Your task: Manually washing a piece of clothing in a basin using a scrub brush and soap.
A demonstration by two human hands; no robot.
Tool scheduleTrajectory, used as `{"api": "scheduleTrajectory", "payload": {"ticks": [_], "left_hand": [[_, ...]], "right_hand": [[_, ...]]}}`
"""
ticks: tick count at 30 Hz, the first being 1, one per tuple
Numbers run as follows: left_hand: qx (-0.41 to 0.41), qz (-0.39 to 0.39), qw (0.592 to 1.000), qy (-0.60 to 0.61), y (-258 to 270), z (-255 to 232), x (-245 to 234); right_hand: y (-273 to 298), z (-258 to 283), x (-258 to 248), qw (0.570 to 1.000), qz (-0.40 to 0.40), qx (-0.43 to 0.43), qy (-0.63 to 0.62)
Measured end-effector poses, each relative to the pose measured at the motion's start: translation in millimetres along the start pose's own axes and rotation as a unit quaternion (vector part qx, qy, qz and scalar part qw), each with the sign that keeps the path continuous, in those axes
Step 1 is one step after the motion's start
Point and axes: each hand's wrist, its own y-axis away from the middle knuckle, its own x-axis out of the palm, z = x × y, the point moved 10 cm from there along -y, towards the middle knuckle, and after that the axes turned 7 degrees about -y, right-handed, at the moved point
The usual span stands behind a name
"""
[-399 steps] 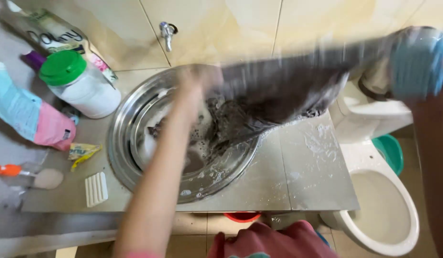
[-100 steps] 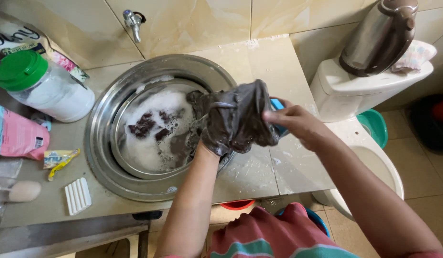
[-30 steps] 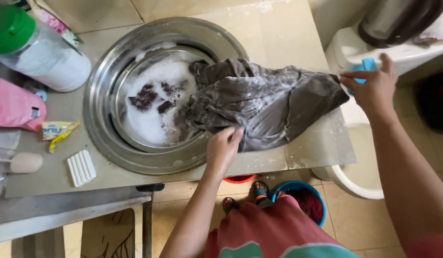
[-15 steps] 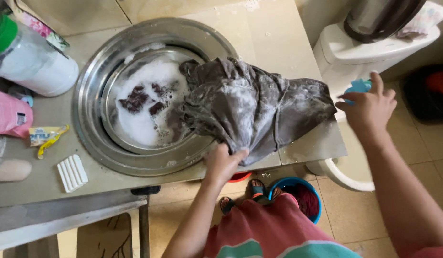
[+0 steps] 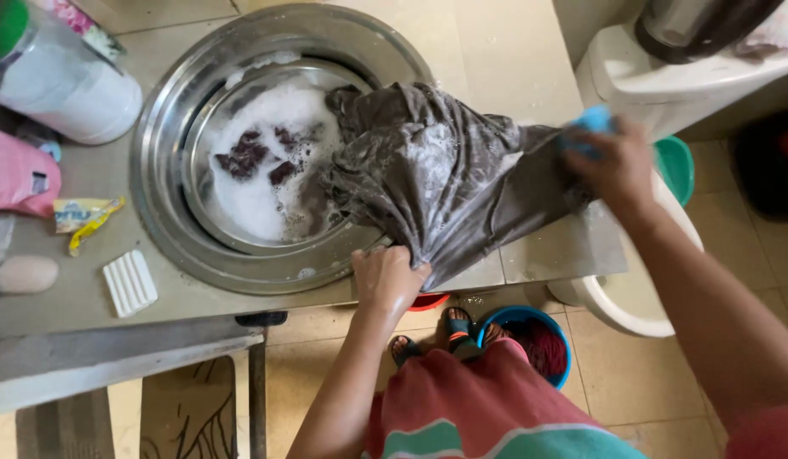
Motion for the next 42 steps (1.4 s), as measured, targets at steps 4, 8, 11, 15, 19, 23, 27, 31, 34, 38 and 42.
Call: {"api": "scheduleTrajectory", "payload": {"ticks": [4, 8, 11, 15, 19, 23, 27, 31, 34, 38, 42], "left_hand": [[0.015, -0.010, 1.000, -0.012, -4, -5, 2], [0.025, -0.020, 0.999, -0.007, 3, 0, 5], [0.041, -0.033, 0.998, 0.024, 3, -3, -4], [-0.001, 0.027, 0.999, 0.024, 3, 2, 7], [-0.001, 0.022, 1.000, 0.002, -1, 1, 5], [0.035, 0.004, 0.999, 0.006, -6, -3, 5], [0.053, 0.023, 0.998, 0.000, -8, -8, 5], [0.038, 0.058, 0.998, -0.006, -10, -6, 3], [0.022, 0.168, 0.985, -0.020, -9, -6, -4], [0.064, 0.139, 0.886, 0.437, -20, -18, -56], [0.189, 0.102, 0.738, 0.640, -47, -33, -103]], "right_hand": [[10, -8, 44, 0.998, 0.004, 0.038, 0.044], [43, 142, 103, 0.982, 0.023, -0.185, 0.031], [0, 119, 101, 0.977, 0.149, -0.154, 0.002], [-74, 33, 31, 0.995, 0.073, 0.064, 0.026], [-49, 32, 44, 0.996, 0.012, 0.076, -0.046], [-16, 201, 29, 0.987, 0.042, -0.151, -0.029], [-43, 103, 12, 0.991, 0.068, 0.038, -0.105], [-51, -34, -27, 0.991, -0.063, 0.105, -0.061], [-46, -48, -38, 0.941, -0.027, 0.216, -0.258], [-41, 63, -48, 0.994, 0.023, -0.102, -0.038], [-65, 124, -42, 0.990, 0.015, -0.077, 0.116]]}}
